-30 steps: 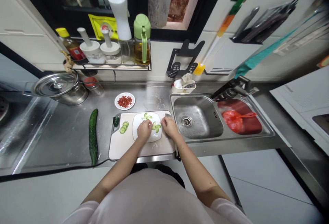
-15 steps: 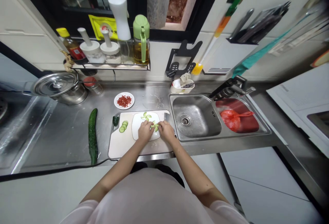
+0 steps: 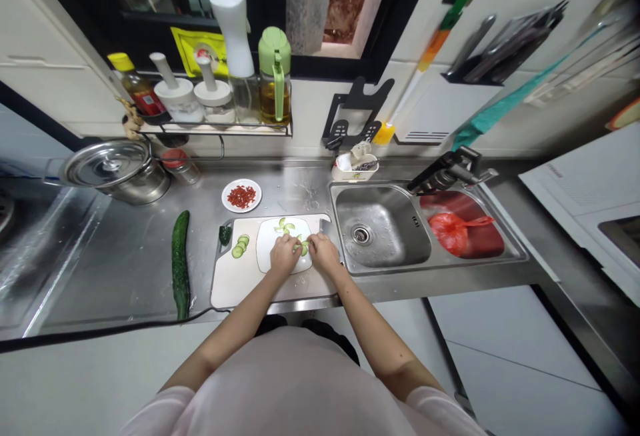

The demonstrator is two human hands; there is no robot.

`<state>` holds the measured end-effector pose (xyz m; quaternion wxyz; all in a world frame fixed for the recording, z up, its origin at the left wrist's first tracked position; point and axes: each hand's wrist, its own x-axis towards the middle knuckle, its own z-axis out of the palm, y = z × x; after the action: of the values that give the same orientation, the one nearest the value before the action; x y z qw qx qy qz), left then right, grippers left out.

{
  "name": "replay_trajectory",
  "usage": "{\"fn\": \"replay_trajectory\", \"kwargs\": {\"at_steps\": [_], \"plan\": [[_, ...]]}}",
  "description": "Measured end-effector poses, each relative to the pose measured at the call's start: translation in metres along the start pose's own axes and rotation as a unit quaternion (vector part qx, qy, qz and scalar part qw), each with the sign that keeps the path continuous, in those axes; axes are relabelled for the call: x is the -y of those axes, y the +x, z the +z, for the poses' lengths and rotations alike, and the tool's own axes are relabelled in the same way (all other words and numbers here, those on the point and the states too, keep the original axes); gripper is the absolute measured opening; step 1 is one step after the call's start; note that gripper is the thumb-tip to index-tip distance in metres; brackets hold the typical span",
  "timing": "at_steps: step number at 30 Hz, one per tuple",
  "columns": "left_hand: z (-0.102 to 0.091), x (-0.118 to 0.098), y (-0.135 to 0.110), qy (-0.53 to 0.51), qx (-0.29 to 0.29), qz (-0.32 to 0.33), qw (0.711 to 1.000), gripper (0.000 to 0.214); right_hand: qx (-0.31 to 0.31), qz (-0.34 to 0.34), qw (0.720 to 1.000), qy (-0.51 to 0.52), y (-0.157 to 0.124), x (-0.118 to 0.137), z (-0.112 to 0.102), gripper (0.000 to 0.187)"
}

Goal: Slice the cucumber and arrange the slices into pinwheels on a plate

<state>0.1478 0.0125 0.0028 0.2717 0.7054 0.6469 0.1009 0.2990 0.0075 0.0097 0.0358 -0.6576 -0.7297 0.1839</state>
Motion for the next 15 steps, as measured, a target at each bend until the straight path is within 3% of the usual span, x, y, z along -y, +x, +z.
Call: {"fn": "replay_trajectory", "kwargs": {"at_steps": [15], "plan": [[0.0049, -0.0021, 0.0046, 0.02, -0.016, -0.016, 1.0, 0.02, -0.001, 0.005, 1.0, 0.006, 0.0006, 0.001, -0.0005, 0.022]]}}
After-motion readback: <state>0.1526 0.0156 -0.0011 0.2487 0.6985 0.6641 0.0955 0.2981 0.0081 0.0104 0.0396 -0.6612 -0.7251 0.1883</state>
